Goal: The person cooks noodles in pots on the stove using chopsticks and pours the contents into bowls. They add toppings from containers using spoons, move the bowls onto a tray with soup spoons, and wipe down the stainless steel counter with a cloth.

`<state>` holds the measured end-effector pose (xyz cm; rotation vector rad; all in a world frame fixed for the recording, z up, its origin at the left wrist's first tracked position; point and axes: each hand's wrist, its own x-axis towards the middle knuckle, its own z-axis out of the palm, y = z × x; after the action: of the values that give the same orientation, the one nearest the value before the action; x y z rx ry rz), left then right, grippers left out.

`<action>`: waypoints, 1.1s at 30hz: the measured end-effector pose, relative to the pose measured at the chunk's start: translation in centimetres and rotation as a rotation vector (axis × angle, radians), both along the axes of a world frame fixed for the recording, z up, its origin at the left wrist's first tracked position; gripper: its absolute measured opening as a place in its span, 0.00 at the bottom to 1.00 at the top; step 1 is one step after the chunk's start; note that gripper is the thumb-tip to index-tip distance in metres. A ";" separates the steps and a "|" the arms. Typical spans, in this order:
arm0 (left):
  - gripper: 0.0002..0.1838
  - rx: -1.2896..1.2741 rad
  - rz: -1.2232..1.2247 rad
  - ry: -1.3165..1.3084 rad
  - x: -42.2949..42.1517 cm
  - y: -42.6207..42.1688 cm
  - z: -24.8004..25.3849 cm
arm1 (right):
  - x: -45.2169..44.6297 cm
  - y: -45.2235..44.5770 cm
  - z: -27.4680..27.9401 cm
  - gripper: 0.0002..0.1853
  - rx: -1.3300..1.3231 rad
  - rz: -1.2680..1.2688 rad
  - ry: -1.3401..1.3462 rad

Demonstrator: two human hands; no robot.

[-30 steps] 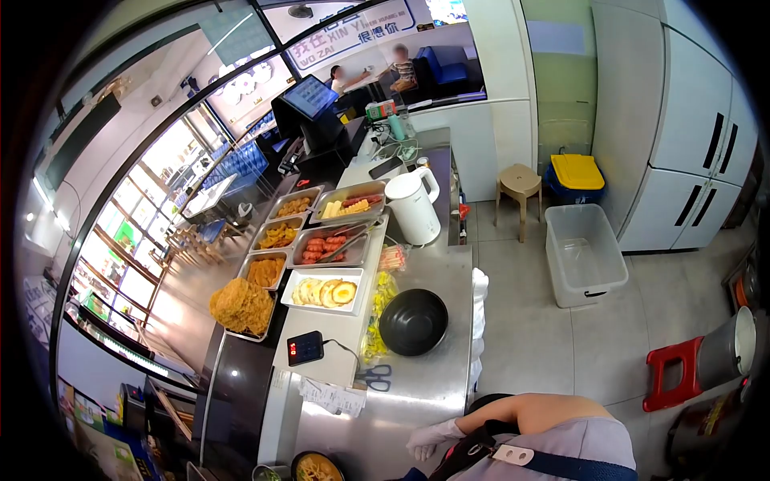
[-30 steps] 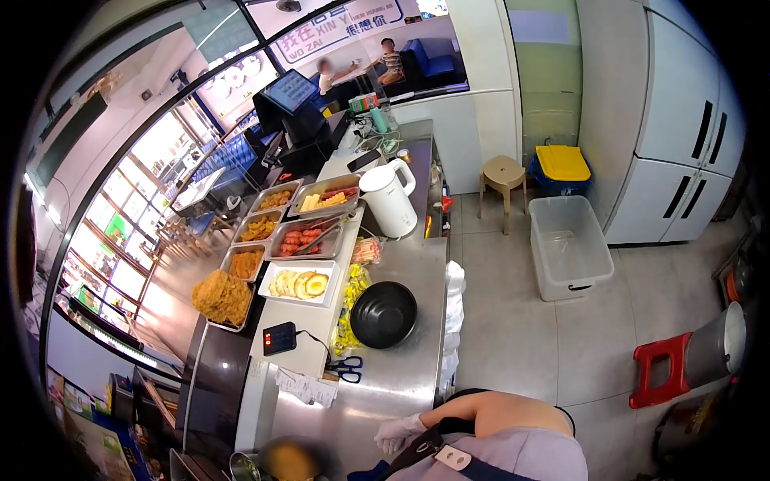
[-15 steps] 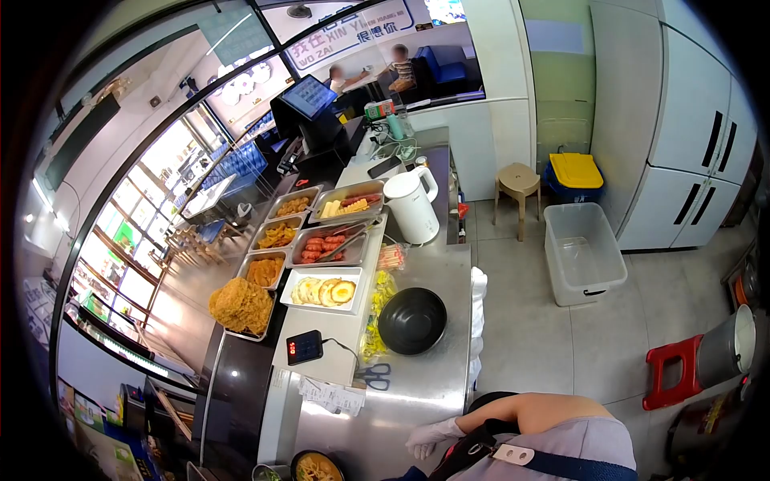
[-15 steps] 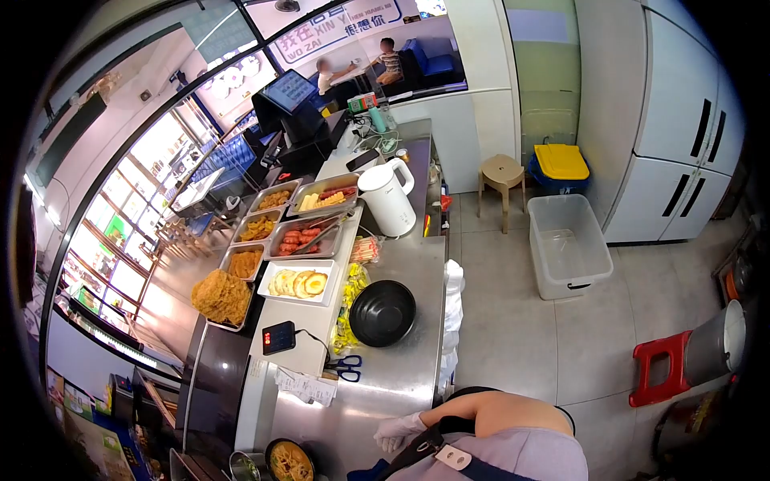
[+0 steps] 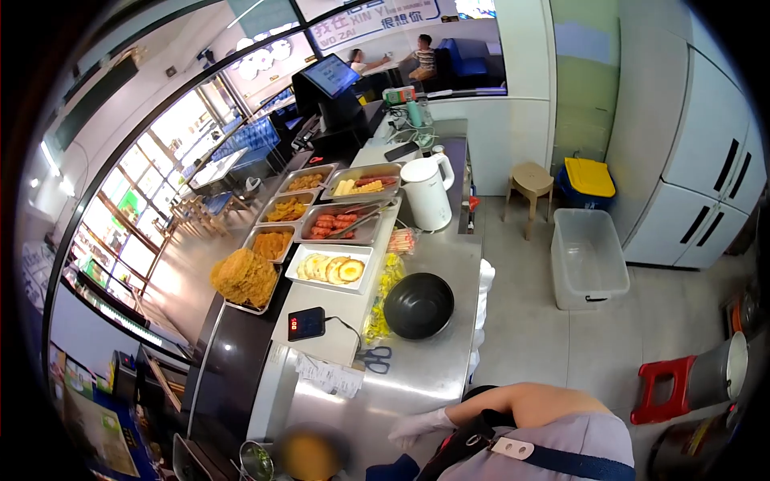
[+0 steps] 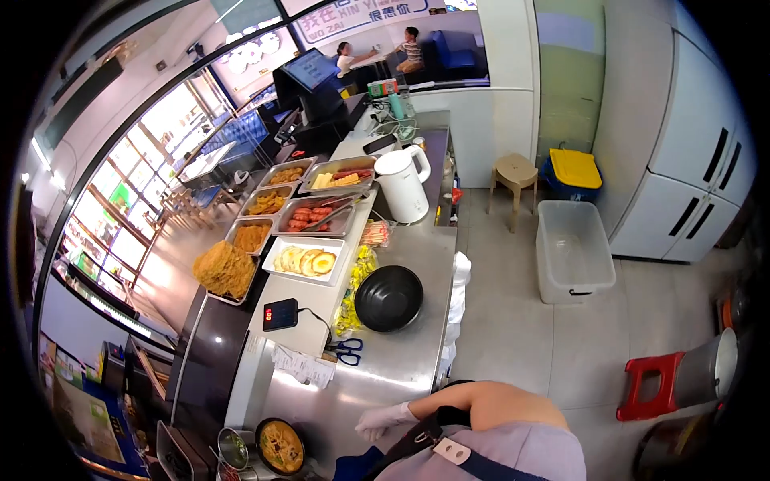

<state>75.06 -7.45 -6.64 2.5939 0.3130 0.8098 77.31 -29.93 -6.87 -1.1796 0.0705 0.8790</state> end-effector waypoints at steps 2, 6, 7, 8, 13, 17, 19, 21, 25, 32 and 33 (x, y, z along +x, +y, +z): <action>0.28 -0.033 0.023 -0.012 -0.5 0.7 -0.2 | 1.1 0.9 2.2 0.15 0.003 0.060 -0.045; 0.29 -0.152 0.083 -0.037 -1.9 2.9 -0.3 | 2.5 3.5 4.7 0.15 -0.026 0.039 -0.091; 0.29 -0.211 0.102 -0.054 -2.3 3.7 -0.2 | 2.8 4.2 4.7 0.15 -0.056 0.033 -0.084; 0.29 -0.270 0.117 -0.070 -2.8 4.5 -0.3 | 3.0 4.7 4.7 0.15 -0.054 0.046 -0.083; 0.29 -0.484 0.160 -0.153 -5.5 7.5 -0.6 | 3.7 6.6 3.6 0.15 -0.050 0.029 -0.044; 0.32 -0.211 0.209 -0.047 -6.4 8.2 -1.7 | 4.3 8.3 2.7 0.15 -0.069 0.067 0.003; 0.33 -0.006 0.220 -0.036 -6.4 8.4 -2.3 | 4.0 8.8 3.2 0.15 -0.075 0.043 0.029; 0.34 0.190 0.221 -0.046 -5.6 8.1 -2.4 | 4.2 9.1 2.8 0.14 -0.086 0.009 0.036; 0.36 0.388 0.284 -0.015 -4.4 9.0 -4.4 | 3.6 8.1 2.1 0.12 0.073 -0.007 0.133; 0.33 0.344 0.177 0.073 -2.1 9.7 -3.0 | 2.3 4.6 3.6 0.16 -0.049 -0.050 0.072; 0.32 0.323 0.170 0.016 -1.9 9.4 -2.2 | 2.4 4.3 3.9 0.17 -0.098 -0.071 0.070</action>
<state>73.20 1.90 -8.86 2.9048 0.4456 0.9674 79.70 -25.64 -3.01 -1.2298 0.2134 0.8617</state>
